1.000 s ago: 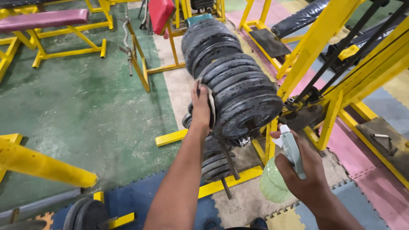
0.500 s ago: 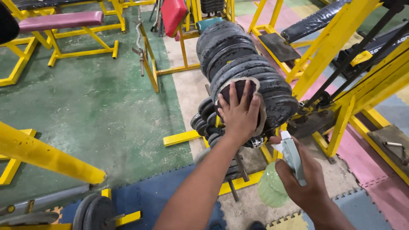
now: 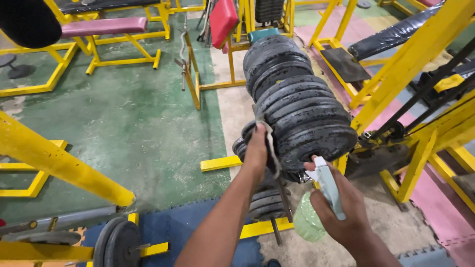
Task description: Cleaning various gym equipment including machine frames, weight plates, and pads using a spray bottle and cloth.
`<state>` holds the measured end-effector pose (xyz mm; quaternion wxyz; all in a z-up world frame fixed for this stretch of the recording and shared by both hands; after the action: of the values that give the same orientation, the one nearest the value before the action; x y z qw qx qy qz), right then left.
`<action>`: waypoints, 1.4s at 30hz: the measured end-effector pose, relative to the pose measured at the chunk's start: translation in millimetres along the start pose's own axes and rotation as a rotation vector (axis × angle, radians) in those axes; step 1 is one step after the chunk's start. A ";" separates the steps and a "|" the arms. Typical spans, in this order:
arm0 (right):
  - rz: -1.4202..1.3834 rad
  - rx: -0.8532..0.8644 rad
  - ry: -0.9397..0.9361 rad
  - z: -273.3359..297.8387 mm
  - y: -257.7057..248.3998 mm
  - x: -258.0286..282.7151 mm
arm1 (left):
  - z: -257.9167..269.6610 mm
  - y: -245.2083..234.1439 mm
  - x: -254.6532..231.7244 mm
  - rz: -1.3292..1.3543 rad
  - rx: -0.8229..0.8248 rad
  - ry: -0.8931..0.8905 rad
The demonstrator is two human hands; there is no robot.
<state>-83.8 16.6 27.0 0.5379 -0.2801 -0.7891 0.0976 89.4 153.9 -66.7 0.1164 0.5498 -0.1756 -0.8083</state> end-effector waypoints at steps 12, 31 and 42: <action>0.139 -0.029 -0.220 -41.5 -30.5 11.4 | 10.9 91.7 -34.8 -1.479 0.083 1.145; 0.087 0.028 0.089 -60.4 -28.9 -29.2 | -20.7 106.4 -63.3 -1.416 0.097 0.979; 0.218 -0.080 -0.042 -75.7 12.7 -14.3 | -35.4 76.5 -63.3 -1.283 0.366 1.176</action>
<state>-7.4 8.1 40.4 0.4960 -0.3833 -0.7682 0.1300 145.2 102.9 6.7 -0.3773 0.8784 0.1280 -0.2638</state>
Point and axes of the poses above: each hand's wrist, its own z-axis away from the middle knuckle, its own y-axis out of the palm, x = y × z, the point moved 6 cm from there along -z, towards the middle knuckle
